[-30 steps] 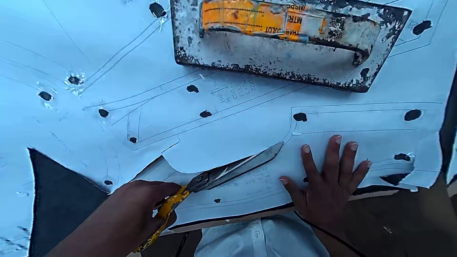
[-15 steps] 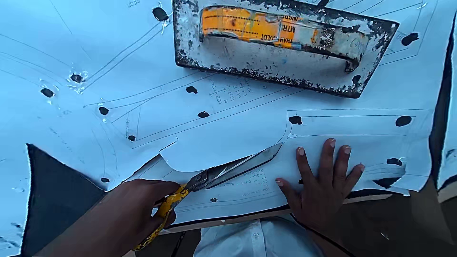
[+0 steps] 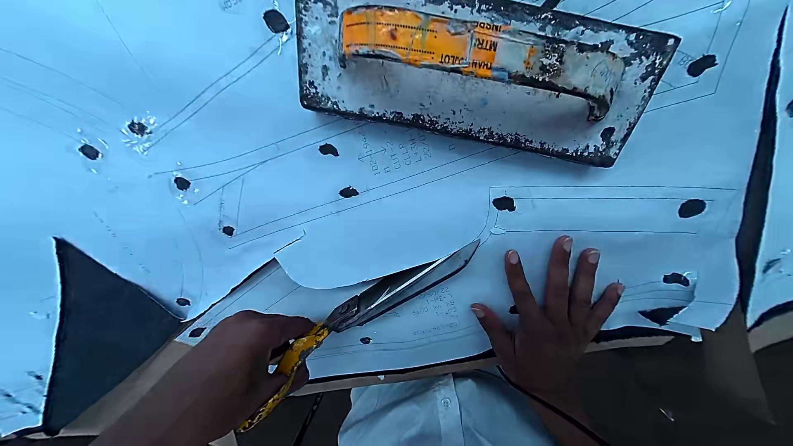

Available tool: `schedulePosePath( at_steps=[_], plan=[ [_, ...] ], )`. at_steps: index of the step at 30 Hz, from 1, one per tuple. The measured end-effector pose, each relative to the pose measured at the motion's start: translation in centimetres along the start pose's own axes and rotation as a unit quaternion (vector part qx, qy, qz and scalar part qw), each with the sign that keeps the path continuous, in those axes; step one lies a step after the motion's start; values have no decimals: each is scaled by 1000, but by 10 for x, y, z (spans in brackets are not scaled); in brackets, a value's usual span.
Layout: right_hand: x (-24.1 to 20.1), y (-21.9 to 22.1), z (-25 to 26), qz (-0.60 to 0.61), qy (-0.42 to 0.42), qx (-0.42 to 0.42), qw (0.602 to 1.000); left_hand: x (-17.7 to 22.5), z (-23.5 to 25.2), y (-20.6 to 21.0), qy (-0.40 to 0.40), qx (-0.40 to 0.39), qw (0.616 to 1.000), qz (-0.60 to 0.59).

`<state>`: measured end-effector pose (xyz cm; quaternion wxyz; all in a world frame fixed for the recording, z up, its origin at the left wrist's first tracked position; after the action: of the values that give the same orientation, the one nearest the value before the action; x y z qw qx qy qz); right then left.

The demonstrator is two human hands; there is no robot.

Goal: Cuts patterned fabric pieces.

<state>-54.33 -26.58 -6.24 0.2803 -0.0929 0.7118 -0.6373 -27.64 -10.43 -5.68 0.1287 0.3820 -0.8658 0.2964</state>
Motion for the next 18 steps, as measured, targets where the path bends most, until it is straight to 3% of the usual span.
schedulePosePath(
  at_steps=[8, 18],
  plan=[
    [0, 1, 2, 3, -1, -4, 1000, 11, -5, -2, 2, 40, 998, 42],
    [-1, 1, 0, 3, -7, -6, 1000, 3, 7, -5, 16, 13, 999, 38]
  ],
)
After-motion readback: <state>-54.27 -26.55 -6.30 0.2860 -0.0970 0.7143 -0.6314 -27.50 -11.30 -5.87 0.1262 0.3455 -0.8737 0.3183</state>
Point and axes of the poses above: each hand's wrist, its own z-axis towards the middle knuckle, its own y-axis out of the palm, x = y × z, the point moved 10 cm from there along z, towards the middle knuckle, and after that the axes turned 2 degrees about -z, right-handed, at the moved point
